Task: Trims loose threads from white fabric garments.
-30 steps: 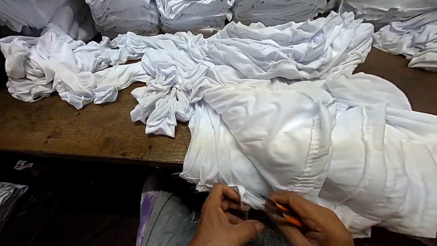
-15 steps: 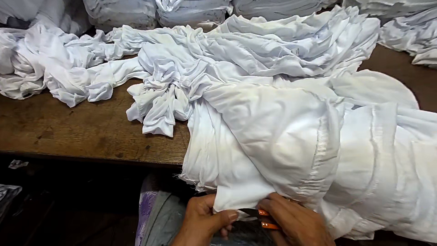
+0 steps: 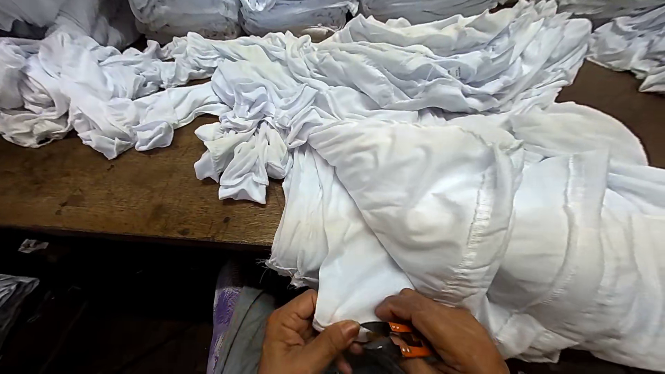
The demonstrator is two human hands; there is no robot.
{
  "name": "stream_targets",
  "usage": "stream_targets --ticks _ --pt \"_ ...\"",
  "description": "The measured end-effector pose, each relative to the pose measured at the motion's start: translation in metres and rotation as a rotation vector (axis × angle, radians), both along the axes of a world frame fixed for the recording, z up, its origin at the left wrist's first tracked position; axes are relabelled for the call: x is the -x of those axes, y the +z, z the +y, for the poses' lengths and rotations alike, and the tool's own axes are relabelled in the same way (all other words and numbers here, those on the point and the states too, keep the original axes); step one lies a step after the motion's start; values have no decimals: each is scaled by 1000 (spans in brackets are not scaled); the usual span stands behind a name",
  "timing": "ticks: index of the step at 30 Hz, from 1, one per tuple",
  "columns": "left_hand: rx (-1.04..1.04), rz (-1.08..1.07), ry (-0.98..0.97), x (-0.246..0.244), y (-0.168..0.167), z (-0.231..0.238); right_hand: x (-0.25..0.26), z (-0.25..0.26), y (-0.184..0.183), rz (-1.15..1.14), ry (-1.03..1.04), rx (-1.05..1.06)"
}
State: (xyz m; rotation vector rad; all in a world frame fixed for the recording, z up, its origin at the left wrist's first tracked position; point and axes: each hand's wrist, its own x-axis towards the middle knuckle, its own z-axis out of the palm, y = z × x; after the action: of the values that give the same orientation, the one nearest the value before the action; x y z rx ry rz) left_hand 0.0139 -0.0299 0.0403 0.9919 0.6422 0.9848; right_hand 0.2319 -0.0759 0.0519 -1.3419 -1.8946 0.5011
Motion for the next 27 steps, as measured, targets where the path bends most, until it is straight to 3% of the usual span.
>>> stream_targets --ticks 5,12,20,22,27 --pt "-86 -60 -84 1 4 1 1 -1 4 -95 0 -47" --pt "-35 -59 -25 -18 -2 -9 -4 -5 6 119 91 2" --pt "-391 85 -19 -12 -5 -2 -12 -9 7 62 59 -40" --pt "-295 82 -33 -12 3 -6 -17 -9 12 116 70 -37" --pt "378 -252 -189 -22 13 -8 -36 -18 42 230 185 46"
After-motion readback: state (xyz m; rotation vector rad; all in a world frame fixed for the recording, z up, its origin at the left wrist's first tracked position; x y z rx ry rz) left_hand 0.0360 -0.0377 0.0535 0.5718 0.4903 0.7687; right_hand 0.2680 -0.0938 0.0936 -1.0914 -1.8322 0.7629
